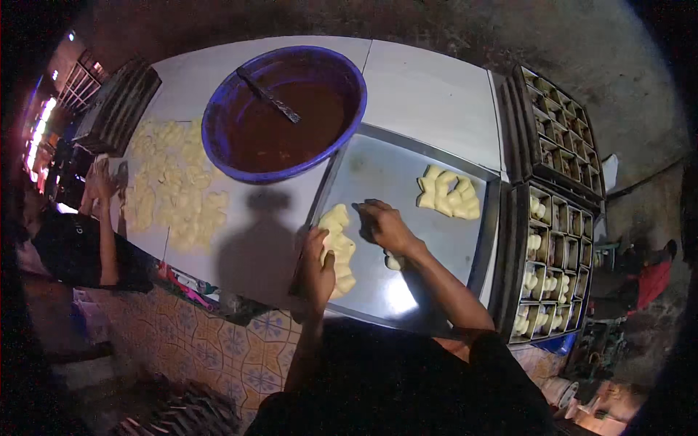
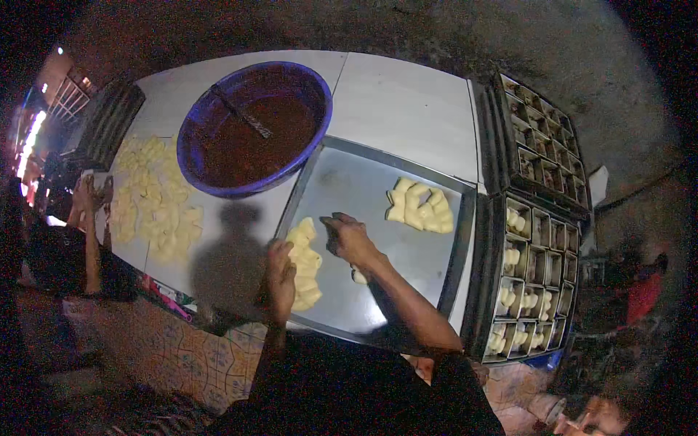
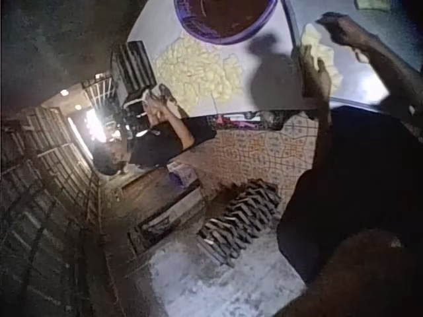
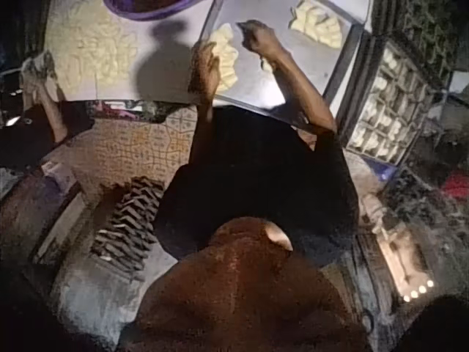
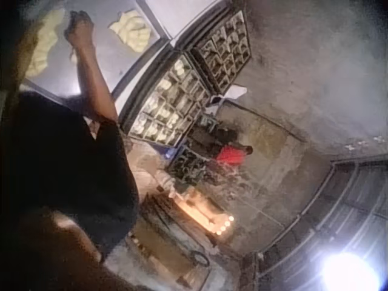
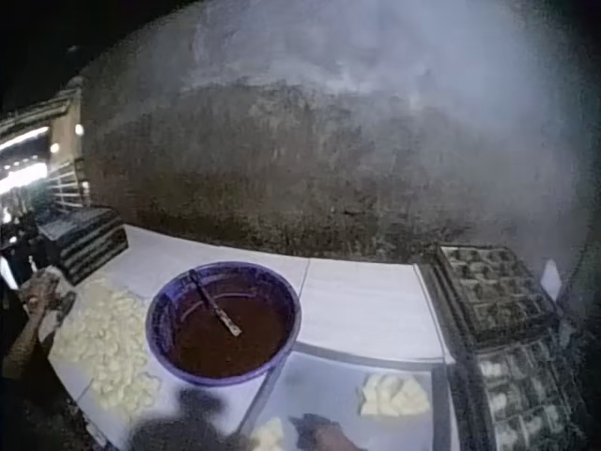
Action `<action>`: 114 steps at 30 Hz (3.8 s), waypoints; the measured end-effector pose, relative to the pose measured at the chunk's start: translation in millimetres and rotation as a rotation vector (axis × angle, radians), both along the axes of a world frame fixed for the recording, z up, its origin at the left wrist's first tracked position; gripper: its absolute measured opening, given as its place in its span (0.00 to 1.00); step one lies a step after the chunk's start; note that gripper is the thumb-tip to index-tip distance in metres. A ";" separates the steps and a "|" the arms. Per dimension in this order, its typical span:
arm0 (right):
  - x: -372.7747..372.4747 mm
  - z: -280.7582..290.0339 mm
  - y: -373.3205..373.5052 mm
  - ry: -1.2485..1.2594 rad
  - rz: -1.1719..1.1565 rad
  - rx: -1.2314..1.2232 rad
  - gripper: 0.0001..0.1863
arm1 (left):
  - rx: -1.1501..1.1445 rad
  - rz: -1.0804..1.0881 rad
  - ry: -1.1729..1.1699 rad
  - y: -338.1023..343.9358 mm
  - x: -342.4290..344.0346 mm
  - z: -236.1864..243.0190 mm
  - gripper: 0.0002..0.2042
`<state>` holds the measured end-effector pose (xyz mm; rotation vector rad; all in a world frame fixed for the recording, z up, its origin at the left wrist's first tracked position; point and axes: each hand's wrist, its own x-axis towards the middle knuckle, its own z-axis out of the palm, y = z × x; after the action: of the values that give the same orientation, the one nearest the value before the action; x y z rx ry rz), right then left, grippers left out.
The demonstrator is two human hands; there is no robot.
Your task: The person prepares bread dough by hand, filling dough portions with chocolate spread, shaping and folding the dough, and placing the shaped dough pieces into baking tins.
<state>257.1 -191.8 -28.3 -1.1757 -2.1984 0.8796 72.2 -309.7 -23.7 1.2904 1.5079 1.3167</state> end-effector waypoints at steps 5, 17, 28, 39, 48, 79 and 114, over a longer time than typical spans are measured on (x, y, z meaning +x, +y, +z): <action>-62.1 -15.6 8.2 0.065 0.130 0.194 0.20 | -0.278 -0.101 0.445 30.9 11.9 -19.2 0.42; 49.5 94.3 -101.2 0.623 -0.362 -0.201 0.20 | 0.095 -0.328 -0.156 8.6 68.1 66.2 0.21; 10.0 90.0 -98.4 0.636 -0.125 0.064 0.23 | -0.389 -0.239 -1.398 3.0 75.7 56.1 0.12; 33.9 48.1 -65.4 0.816 -0.106 -0.480 0.68 | 0.125 -0.411 -0.755 172.1 -6.3 109.9 0.42; 43.0 -2.2 -57.8 1.010 -0.172 -0.514 0.42 | -0.461 -0.127 0.454 267.6 -43.8 85.4 0.44; 56.7 64.9 -138.5 0.440 -0.360 -0.169 0.14 | -0.386 -0.249 -0.192 -15.9 86.6 59.4 0.09; 52.5 72.2 -98.6 0.563 -0.280 0.140 0.11 | -0.005 0.100 0.191 -24.9 27.5 -8.6 0.34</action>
<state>309.6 -290.3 43.9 -0.9861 -1.5732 0.8011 99.7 -334.6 -32.3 1.3862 1.7252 1.2805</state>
